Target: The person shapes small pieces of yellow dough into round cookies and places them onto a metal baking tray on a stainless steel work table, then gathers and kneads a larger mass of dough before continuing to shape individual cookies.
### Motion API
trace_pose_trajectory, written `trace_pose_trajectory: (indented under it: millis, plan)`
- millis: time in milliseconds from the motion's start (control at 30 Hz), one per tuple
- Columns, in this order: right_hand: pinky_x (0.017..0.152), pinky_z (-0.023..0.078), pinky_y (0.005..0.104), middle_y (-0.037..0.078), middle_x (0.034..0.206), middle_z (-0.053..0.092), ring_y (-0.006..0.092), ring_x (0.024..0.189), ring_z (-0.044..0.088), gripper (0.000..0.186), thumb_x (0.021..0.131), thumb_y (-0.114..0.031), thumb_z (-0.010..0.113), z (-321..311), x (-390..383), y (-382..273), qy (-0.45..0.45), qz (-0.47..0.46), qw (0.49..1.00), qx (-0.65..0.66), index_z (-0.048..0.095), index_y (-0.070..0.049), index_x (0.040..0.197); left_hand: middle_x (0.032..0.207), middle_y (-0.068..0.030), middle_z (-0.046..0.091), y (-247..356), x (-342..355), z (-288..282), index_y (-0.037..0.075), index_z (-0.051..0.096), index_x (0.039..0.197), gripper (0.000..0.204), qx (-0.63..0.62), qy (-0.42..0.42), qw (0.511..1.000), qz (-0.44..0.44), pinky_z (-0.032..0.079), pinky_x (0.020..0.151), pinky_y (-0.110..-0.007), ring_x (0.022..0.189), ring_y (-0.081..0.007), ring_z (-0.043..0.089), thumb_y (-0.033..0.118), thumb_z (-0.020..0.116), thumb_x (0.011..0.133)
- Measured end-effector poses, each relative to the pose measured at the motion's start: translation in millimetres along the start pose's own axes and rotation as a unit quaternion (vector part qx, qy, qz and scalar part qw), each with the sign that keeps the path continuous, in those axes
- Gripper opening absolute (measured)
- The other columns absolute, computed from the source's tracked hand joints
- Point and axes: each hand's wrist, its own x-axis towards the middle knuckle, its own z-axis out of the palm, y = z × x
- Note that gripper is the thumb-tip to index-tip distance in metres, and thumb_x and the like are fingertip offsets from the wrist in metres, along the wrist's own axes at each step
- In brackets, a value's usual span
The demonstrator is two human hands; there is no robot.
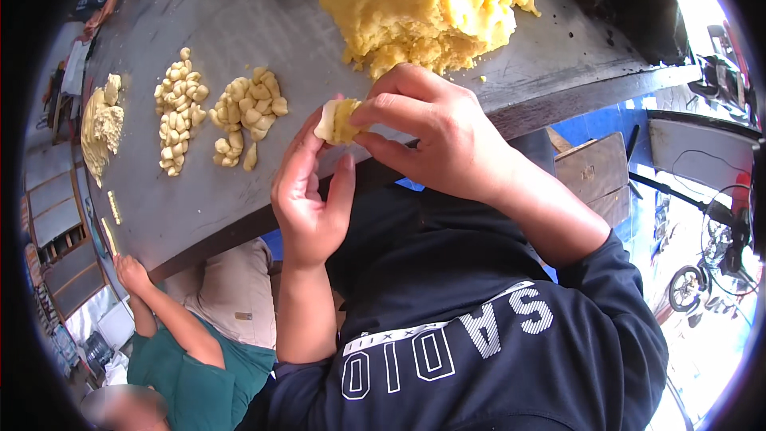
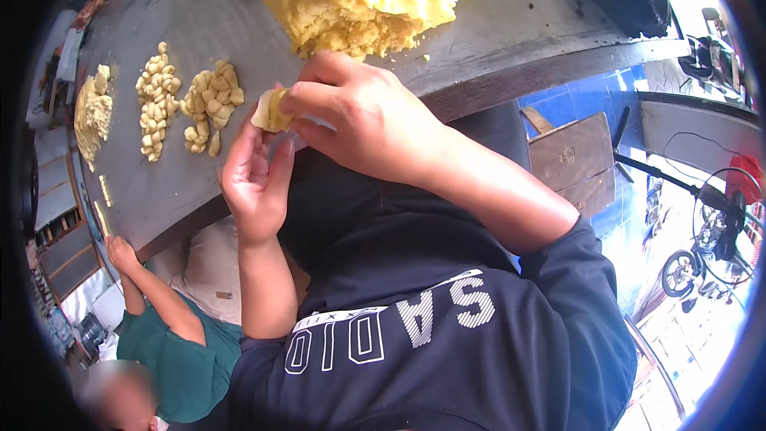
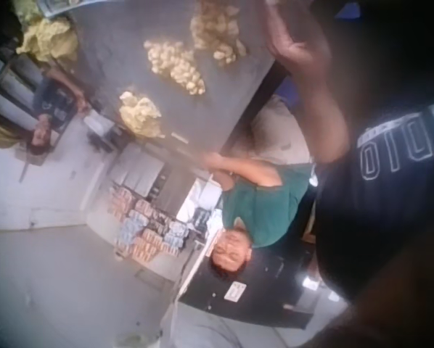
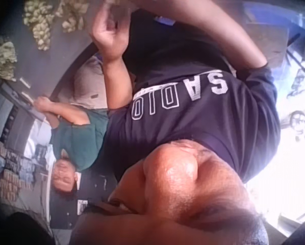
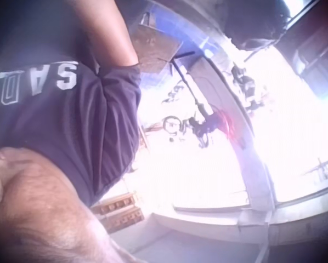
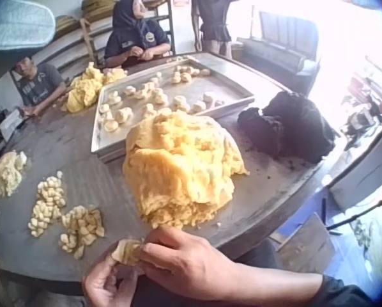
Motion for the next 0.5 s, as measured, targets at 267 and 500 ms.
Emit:
trace_pose_trajectory:
  millis: [267, 500]
  plan:
    - [0.083, 0.067, 0.0419, 0.012, 0.109, 0.075, 0.0338, 0.095, 0.08, 0.023, 0.087, -0.003, 0.09, -11, 4, -9, 0.005, -0.015, 0.999, 0.046, 0.082, -0.008, 0.108, 0.159, -0.0211, 0.063, -1, 19, -18, 0.001, 0.058, 0.159, 0.064, -0.065, -0.001, 0.997, 0.033, 0.055, 0.115, -0.042, 0.135, -0.032, 0.071, -0.007, 0.07, 0.096]
    - [0.082, 0.065, 0.0455, 0.014, 0.108, 0.073, 0.0364, 0.097, 0.078, 0.022, 0.092, -0.012, 0.084, -2, -2, -8, -0.073, -0.004, 0.995, 0.061, 0.078, -0.005, 0.111, 0.104, -0.0106, 0.08, 0, 32, -3, 0.0, 0.08, 0.102, 0.022, 0.224, 0.003, 0.969, 0.101, 0.061, 0.08, -0.038, 0.092, -0.0282, 0.079, 0.001, 0.089, 0.082]
